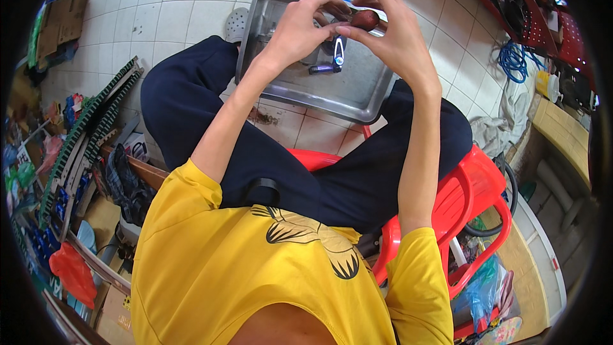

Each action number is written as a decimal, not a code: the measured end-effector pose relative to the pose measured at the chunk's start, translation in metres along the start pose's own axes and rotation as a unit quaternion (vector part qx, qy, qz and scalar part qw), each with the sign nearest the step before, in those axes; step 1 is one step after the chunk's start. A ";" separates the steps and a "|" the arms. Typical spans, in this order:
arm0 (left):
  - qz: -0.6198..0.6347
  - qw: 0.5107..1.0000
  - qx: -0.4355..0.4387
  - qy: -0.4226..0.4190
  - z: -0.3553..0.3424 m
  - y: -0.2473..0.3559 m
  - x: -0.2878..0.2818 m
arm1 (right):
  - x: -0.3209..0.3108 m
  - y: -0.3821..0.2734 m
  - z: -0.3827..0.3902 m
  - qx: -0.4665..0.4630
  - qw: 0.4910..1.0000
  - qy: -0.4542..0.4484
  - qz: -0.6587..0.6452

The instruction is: The person uses a screwdriver to work on a small mechanical component inside a metal tray. They hold the component by hand, turning it over several times to access and adjust different sides using the tool.

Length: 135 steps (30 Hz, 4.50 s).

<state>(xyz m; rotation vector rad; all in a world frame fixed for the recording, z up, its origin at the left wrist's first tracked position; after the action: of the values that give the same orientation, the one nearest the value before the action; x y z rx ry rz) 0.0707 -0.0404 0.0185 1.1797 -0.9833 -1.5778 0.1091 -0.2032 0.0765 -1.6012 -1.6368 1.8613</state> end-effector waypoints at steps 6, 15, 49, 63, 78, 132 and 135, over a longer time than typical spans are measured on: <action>-0.033 0.999 0.001 0.018 0.003 0.002 0.000 | 0.002 0.001 0.001 0.079 0.994 -0.074 0.014; 0.008 0.999 -0.029 0.015 0.003 0.004 -0.003 | 0.000 0.010 -0.001 0.090 0.995 0.038 -0.027; -0.017 0.995 -0.012 0.098 0.005 0.004 -0.018 | 0.003 0.005 -0.005 0.064 0.993 0.066 -0.069; -0.496 0.856 0.123 0.073 -0.011 -0.072 0.055 | -0.036 0.017 0.003 0.049 0.981 0.181 0.046; -0.564 0.822 0.078 0.020 -0.034 -0.105 0.078 | -0.069 0.003 0.017 0.116 0.970 0.214 -0.008; -0.498 0.854 0.130 0.081 -0.029 -0.082 0.083 | -0.066 0.009 0.016 0.119 0.972 0.200 -0.036; -0.410 0.903 0.101 0.078 -0.031 -0.080 0.080 | -0.067 0.008 0.016 0.134 0.969 0.204 -0.045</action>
<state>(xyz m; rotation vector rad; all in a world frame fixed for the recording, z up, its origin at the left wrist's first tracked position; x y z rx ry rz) 0.0739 -0.0981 -0.0836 2.0058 -0.5618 -1.9920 0.1267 -0.2636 0.1049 -1.6259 -1.2068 1.5027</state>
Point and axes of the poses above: each hand's wrist, its own z-axis away from the middle knuckle, its own x-axis out of the palm, y = z × x, the point moved 5 cm from there along -z, towards the middle knuckle, and after that the axes turned 8 degrees about -x, right-handed, at the moved point
